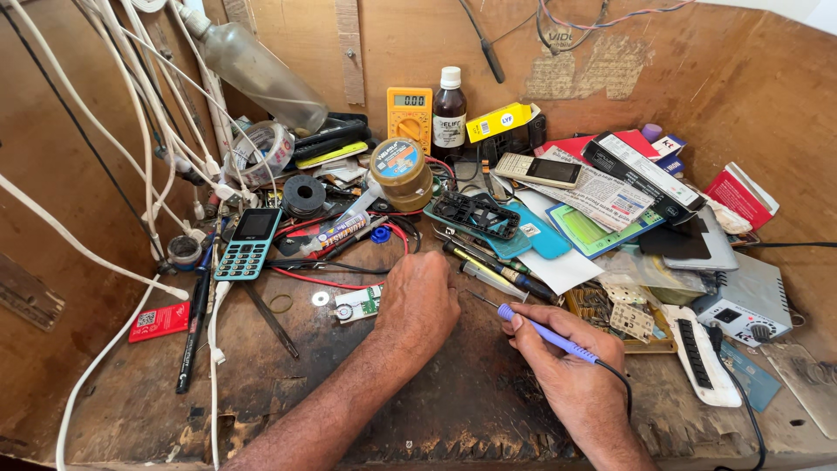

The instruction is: The person works on a small green circuit board on a cluttered workbench. They use a soldering iron to heat components, apply flux from a tube, and handle a multimeter and other tools while adjusting the board and nearby items.

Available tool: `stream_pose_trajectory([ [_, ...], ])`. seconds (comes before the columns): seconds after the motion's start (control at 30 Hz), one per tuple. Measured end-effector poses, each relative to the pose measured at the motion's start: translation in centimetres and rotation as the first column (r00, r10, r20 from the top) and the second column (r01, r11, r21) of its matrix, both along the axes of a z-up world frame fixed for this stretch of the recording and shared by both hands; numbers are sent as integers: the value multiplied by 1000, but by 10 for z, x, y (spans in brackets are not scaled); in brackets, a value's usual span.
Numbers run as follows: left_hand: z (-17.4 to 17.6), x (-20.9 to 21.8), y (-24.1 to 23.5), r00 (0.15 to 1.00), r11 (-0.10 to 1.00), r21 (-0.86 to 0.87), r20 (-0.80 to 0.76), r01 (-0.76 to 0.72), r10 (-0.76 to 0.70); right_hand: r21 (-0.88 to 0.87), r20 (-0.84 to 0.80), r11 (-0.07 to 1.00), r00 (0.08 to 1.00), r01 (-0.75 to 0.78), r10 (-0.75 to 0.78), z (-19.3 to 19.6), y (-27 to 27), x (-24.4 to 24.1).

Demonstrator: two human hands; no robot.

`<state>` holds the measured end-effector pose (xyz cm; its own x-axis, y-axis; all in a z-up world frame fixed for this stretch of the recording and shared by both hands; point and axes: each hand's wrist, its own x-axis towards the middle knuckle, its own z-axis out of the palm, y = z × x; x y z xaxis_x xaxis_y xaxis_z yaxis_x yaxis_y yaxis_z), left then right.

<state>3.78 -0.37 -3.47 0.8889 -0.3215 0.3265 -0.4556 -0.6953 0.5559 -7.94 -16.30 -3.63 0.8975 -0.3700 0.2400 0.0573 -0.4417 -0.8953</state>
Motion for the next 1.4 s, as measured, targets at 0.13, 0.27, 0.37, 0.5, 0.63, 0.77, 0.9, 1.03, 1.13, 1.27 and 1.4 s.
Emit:
stream_pose_trajectory([
  [0.13, 0, -1, 2, 1000, 1000, -7, -13, 13, -13, 78, 26, 997, 999, -23, 21, -4, -2, 2],
  [0.27, 3, -1, 7, 998, 999, -39, 46, 35, -33, 199, 113, 979, 993, -39, 16, -8, -4, 4],
  [0.37, 8, 5, 16, 999, 996, -84, -52, -16, 11, 239, 108, 971, 994, -16, -10, -10, -11, 6],
  [0.5, 8, 22, 45, 994, 993, -105, 95, -53, 63, 450, 179, 889, 984, -83, 1, -17, -20, 7],
  [0.63, 6, 42, 66, 988, 993, -97, 131, -71, 84, 520, 177, 848, 984, -103, 11, -21, -26, 10],
  [0.77, 3, 52, 77, 989, 989, -137, 124, -58, 76, 511, 176, 853, 984, -103, 14, -24, -27, 10],
  [0.9, 2, 55, 78, 993, 989, -116, 62, -97, 105, 512, 169, 854, 986, -89, 2, -24, -25, 10],
  [1.03, 2, 54, 76, 991, 994, -65, 99, -86, 92, 501, 140, 863, 990, -65, -7, -19, -23, 10],
  [1.13, 2, 52, 75, 989, 997, -28, 129, -67, 70, 498, 101, 867, 995, -35, -18, -16, -22, 9],
  [1.27, 8, 47, 78, 991, 996, -65, 120, -57, 65, 495, 94, 869, 995, -30, -19, -14, -22, 8],
  [1.4, 14, 29, 84, 948, 993, -118, 318, 20, 19, 508, 112, 860, 994, -47, -12, -14, -22, 8],
])
